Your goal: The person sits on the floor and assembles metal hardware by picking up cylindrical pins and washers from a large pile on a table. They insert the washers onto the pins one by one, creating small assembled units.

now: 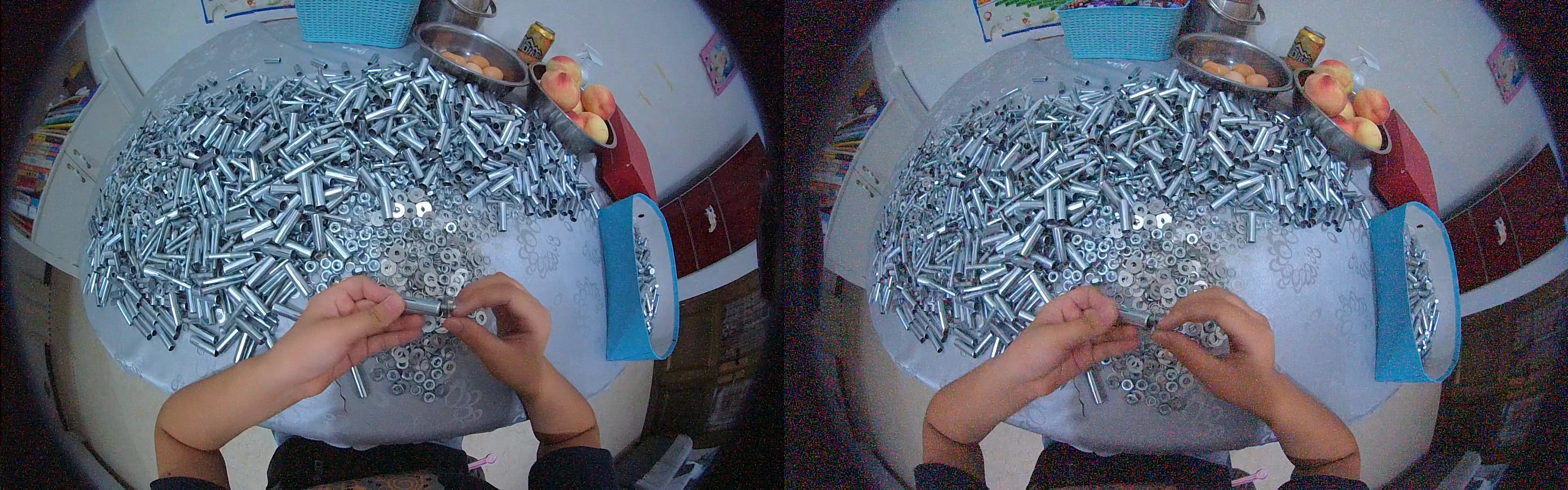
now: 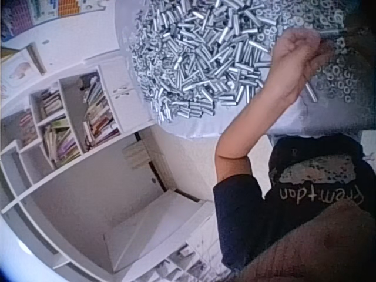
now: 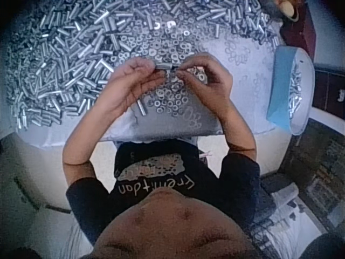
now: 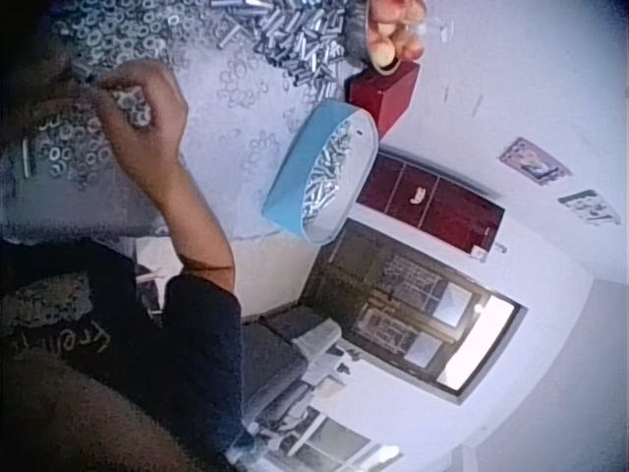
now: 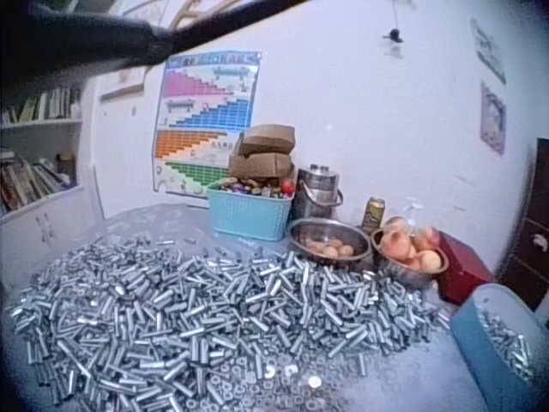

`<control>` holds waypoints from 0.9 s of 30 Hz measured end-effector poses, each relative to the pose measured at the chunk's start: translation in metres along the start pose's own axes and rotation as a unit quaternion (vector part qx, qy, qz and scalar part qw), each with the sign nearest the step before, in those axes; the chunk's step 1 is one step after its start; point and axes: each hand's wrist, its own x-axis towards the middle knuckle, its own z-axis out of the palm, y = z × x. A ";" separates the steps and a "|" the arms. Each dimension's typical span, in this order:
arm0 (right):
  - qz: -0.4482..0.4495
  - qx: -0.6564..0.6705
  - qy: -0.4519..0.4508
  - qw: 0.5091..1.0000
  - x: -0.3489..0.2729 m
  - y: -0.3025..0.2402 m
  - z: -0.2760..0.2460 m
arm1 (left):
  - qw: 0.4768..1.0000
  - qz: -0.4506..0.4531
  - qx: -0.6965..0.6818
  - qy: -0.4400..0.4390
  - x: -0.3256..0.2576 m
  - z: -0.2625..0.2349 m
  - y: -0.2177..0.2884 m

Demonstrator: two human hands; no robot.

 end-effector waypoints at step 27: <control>-0.152 -0.220 -0.080 0.960 0.014 -0.005 -0.016 | 0.989 -0.131 0.062 0.021 -0.002 0.008 0.007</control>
